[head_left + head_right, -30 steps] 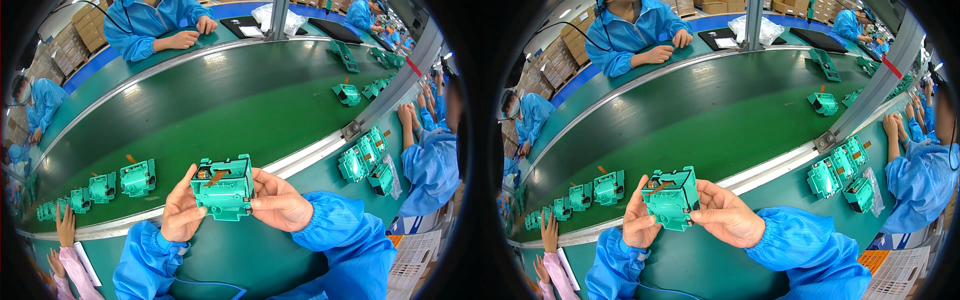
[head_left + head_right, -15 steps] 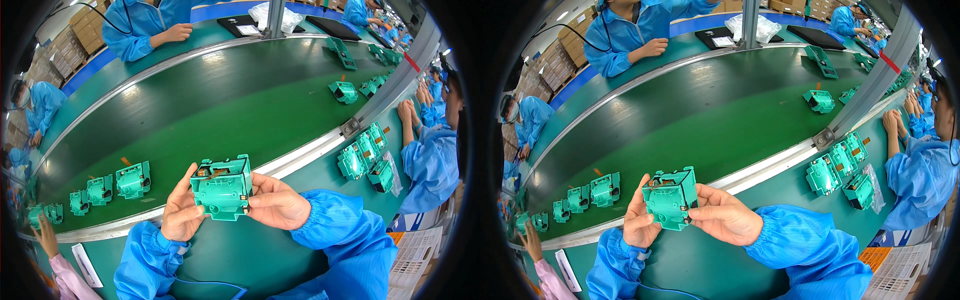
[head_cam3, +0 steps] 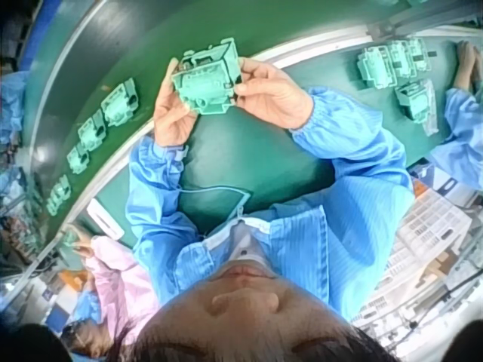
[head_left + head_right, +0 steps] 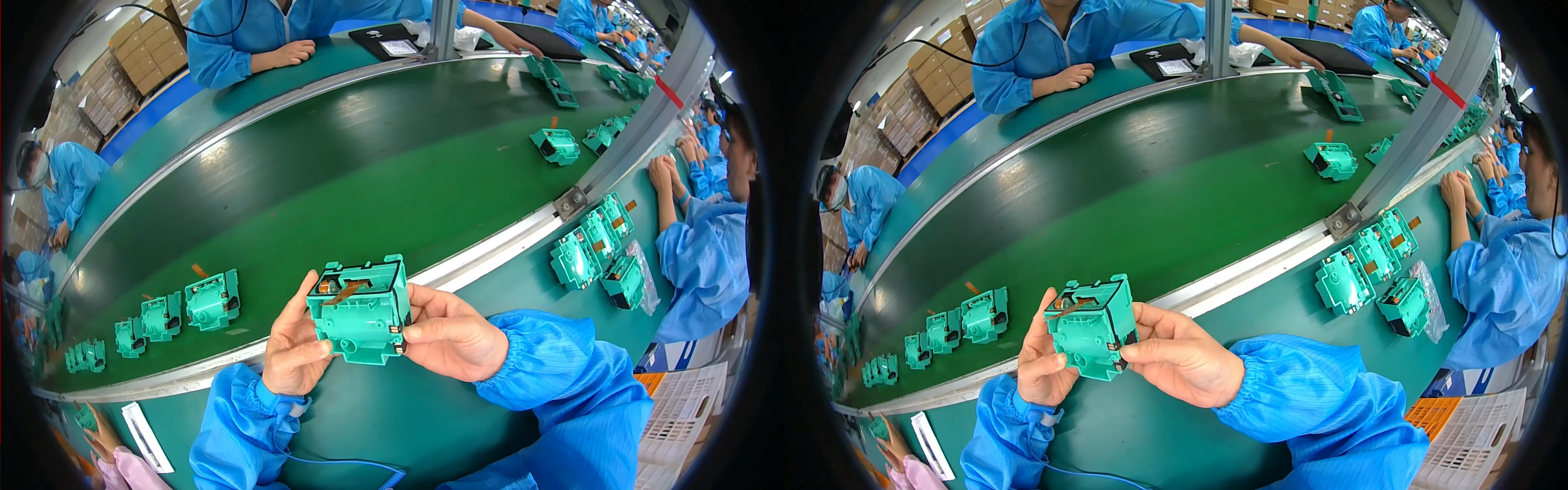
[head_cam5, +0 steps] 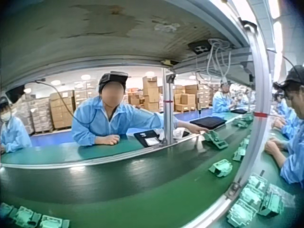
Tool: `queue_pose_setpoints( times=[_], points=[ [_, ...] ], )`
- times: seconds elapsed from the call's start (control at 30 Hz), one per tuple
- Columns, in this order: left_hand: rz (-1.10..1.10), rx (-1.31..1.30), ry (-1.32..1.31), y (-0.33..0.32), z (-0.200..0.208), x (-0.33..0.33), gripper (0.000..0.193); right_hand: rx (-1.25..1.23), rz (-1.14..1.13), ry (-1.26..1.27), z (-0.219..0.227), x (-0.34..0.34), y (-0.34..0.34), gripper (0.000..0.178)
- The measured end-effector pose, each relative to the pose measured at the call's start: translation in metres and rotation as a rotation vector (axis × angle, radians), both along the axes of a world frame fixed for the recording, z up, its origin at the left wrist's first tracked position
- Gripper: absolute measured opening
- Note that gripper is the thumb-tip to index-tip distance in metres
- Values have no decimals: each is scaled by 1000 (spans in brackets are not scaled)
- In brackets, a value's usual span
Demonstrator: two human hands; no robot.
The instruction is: The person assembles small electronic components, flexible flat cables, and circuit boards into green plastic housings by hand.
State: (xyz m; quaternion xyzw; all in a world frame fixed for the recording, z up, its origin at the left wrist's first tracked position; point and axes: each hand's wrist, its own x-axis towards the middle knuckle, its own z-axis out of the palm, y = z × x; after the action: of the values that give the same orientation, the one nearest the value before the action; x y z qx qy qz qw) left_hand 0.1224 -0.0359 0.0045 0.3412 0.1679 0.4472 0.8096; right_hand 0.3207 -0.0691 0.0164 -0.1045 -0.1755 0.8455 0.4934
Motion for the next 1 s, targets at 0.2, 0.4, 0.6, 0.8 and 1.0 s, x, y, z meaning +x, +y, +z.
queue_pose_setpoints(
  times=[0.2,0.4,0.6,0.8,1.0],
  points=[
    [9,7,4,1,1,1,77,-8,-7,-26,3,0,1,39],
    [15,-60,15,-1,1,2,77,-48,-3,-35,1,0,2,38],
    [7,-33,36,0,6,0,76,-35,-24,-62,7,-3,2,37],
    [-22,-4,44,1,6,-3,75,-14,-38,-135,5,-5,4,39],
    [26,-26,113,-1,9,-4,74,-31,-86,-172,-1,-8,9,46]
  ],
)
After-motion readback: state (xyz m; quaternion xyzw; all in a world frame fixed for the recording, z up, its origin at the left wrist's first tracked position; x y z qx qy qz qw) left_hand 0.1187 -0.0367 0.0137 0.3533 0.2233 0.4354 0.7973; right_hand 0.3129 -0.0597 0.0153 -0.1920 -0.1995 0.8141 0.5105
